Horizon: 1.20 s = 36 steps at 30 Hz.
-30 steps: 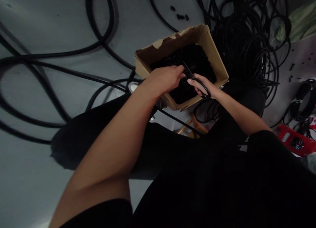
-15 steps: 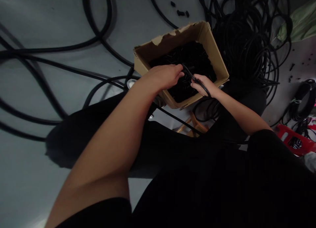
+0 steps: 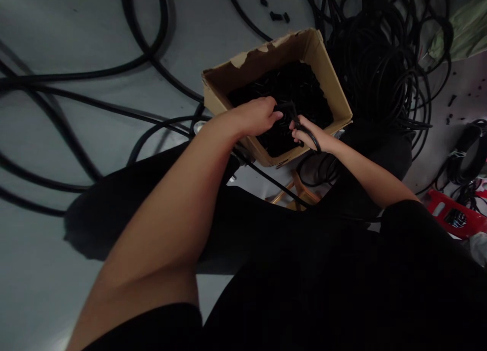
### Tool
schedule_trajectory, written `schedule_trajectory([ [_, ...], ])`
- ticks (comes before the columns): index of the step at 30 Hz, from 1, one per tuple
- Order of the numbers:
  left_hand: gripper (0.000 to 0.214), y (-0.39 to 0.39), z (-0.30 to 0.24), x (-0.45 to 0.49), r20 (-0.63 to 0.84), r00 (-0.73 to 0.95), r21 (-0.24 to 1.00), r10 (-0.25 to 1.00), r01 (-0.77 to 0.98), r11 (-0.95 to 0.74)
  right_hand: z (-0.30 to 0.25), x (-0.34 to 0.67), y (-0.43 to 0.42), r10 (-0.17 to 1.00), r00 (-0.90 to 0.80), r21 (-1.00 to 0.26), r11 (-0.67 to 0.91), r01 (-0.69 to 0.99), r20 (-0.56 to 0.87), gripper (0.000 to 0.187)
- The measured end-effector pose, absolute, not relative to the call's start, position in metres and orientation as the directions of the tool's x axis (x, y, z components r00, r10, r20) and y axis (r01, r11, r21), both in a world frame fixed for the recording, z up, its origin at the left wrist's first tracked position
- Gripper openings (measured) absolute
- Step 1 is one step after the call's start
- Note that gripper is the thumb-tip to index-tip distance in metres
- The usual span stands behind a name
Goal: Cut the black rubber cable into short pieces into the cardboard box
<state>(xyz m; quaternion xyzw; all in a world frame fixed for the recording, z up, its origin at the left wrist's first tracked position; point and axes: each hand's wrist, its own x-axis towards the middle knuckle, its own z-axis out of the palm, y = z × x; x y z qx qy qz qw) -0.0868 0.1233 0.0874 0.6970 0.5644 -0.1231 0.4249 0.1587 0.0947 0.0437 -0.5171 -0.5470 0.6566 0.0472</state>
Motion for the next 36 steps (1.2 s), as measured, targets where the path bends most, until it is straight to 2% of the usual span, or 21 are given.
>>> schedule_trajectory([
  [3,0.059,0.124,0.096,-0.078,-0.682,0.321,0.442,0.657,0.897,0.020,0.043,0.160,0.098,0.649,-0.517,-0.805,-0.274,0.526,-0.558,0.026],
  [6,0.058,0.124,0.096,-0.073,-0.680,0.344,0.458,0.647,0.889,0.009,0.043,0.156,0.099,0.654,-0.529,-0.812,-0.238,0.533,-0.540,0.029],
  [13,0.059,0.118,0.078,-0.073,-0.624,0.389,0.494,0.678,0.869,-0.044,0.058,0.148,0.100,0.664,-0.408,-0.726,-0.306,0.616,-0.627,0.048],
  [20,0.061,0.111,0.084,-0.070,-0.625,0.328,0.455,0.708,0.891,-0.012,0.048,0.148,0.103,0.625,-0.462,-0.747,-0.322,0.582,-0.630,0.039],
  [25,0.062,0.110,0.090,-0.073,-0.613,0.321,0.444,0.721,0.896,-0.022,0.052,0.146,0.103,0.612,-0.453,-0.741,-0.369,0.561,-0.648,0.040],
  [32,0.065,0.110,0.088,-0.073,-0.608,0.307,0.465,0.732,0.885,0.015,0.068,0.142,0.100,0.615,-0.405,-0.716,-0.421,0.557,-0.677,0.056],
  [36,0.066,0.112,0.097,-0.076,-0.611,0.255,0.442,0.750,0.895,0.056,0.064,0.145,0.102,0.618,-0.408,-0.721,-0.423,0.548,-0.672,0.056],
])
